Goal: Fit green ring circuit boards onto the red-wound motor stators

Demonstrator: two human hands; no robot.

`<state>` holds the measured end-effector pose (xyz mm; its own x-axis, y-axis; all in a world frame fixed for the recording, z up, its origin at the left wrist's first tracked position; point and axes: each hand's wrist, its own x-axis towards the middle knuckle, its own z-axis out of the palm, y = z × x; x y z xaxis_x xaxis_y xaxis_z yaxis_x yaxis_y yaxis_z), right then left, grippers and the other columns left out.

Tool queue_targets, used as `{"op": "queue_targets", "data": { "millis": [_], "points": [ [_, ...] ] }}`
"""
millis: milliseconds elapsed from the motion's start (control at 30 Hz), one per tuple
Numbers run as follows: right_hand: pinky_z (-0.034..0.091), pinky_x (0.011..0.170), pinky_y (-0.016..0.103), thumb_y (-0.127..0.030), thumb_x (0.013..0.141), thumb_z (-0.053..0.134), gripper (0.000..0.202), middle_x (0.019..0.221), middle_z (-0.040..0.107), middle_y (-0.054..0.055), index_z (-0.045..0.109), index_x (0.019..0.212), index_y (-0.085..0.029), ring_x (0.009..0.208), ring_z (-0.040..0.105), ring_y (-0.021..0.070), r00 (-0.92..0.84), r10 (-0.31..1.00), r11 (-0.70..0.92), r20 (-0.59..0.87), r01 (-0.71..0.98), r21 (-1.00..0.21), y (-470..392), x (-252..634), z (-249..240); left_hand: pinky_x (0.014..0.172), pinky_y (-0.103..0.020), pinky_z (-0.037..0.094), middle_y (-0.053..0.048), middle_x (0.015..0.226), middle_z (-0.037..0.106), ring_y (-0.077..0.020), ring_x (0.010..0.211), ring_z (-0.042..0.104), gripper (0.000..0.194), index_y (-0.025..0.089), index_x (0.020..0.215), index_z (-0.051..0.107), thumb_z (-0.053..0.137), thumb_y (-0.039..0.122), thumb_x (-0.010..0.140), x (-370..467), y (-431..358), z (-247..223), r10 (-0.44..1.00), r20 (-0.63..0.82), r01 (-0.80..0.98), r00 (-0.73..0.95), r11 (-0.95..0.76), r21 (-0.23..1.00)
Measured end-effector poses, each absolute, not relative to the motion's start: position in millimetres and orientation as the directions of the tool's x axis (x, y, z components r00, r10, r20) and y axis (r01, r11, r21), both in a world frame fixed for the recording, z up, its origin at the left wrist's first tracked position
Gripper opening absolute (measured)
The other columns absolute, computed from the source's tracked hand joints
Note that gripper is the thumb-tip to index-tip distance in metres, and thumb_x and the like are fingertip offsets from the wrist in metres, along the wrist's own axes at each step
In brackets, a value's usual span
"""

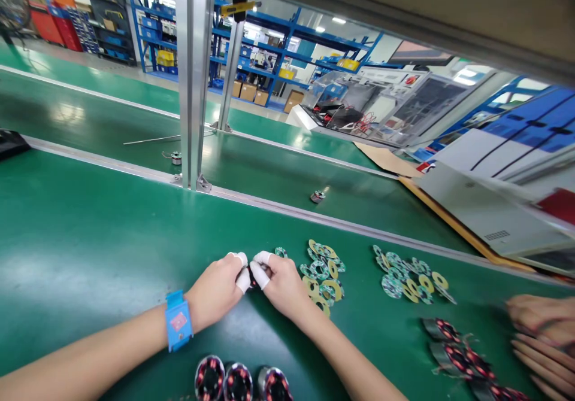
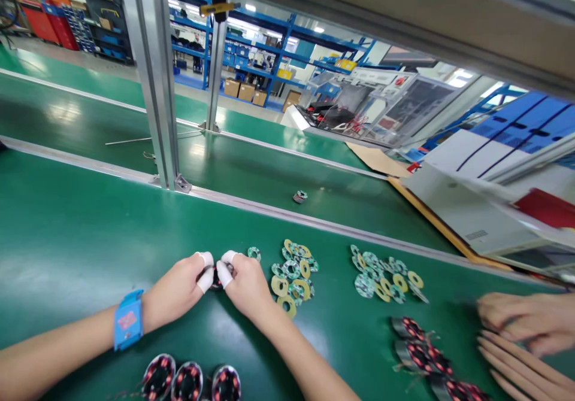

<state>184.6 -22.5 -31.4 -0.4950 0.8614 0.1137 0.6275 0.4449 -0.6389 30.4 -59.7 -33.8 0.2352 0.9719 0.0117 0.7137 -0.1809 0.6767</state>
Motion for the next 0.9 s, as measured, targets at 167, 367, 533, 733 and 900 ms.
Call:
{"op": "queue_targets", "data": {
  "millis": [167, 367, 533, 733, 900],
  "points": [
    [0.031, 0.050, 0.021, -0.021, 0.084, 0.043, 0.027, 0.052, 0.049, -0.002, 0.051, 0.058, -0.018, 0.049, 0.045, 0.0102, -0.500, 0.845, 0.506, 0.192, 0.627, -0.592, -30, 186, -40, 0.070, -0.027, 0.043, -0.005, 0.083, 0.057, -0.0171, 0.075, 0.055, 0.015, 0.018, 0.082, 0.048, 0.035, 0.012, 0.087, 37, -65, -37, 0.958, -0.010, 0.814, 0.285, -0.237, 0.531],
    [0.036, 0.052, 0.022, -0.023, 0.088, 0.040, 0.027, 0.056, 0.055, 0.001, 0.058, 0.069, -0.016, 0.051, 0.050, 0.0124, -0.462, 0.794, 0.607, 0.395, 0.642, -0.468, -39, 186, -47, 0.075, -0.033, 0.048, -0.006, 0.089, 0.058, -0.0206, 0.081, 0.057, 0.016, 0.017, 0.088, 0.051, 0.035, 0.017, 0.089, 31, -67, -34, 0.941, 0.020, 0.851, 0.339, -0.316, 0.420],
    [0.038, 0.052, 0.022, -0.024, 0.087, 0.044, 0.019, 0.060, 0.057, 0.001, 0.059, 0.077, -0.017, 0.052, 0.052, 0.0125, -0.443, 0.853, 0.519, 0.277, 0.659, -0.545, -43, 189, -45, 0.070, -0.034, 0.050, -0.006, 0.087, 0.060, -0.0215, 0.077, 0.061, 0.018, 0.018, 0.087, 0.052, 0.034, 0.019, 0.090, 29, -69, -27, 0.930, -0.093, 0.876, 0.355, -0.296, 0.382],
    [0.034, 0.046, 0.020, -0.026, 0.083, 0.046, 0.020, 0.052, 0.050, -0.004, 0.053, 0.067, -0.018, 0.046, 0.045, 0.0099, -0.424, 0.905, 0.319, 0.037, 0.618, -0.719, -42, 191, -32, 0.069, -0.032, 0.049, -0.006, 0.087, 0.062, -0.0209, 0.076, 0.063, 0.021, 0.019, 0.089, 0.050, 0.030, 0.022, 0.092, 37, -75, -25, 0.945, -0.199, 0.884, 0.261, -0.151, 0.442],
    [0.034, 0.045, 0.020, -0.025, 0.081, 0.046, 0.016, 0.054, 0.053, -0.003, 0.055, 0.069, -0.018, 0.047, 0.046, 0.0105, -0.430, 0.901, 0.251, -0.048, 0.609, -0.753, -39, 191, -28, 0.070, -0.030, 0.047, -0.005, 0.087, 0.061, -0.0200, 0.078, 0.062, 0.019, 0.020, 0.096, 0.047, 0.028, 0.022, 0.093, 35, -77, -31, 0.958, -0.130, 0.817, 0.256, -0.142, 0.559]
  ]
}}
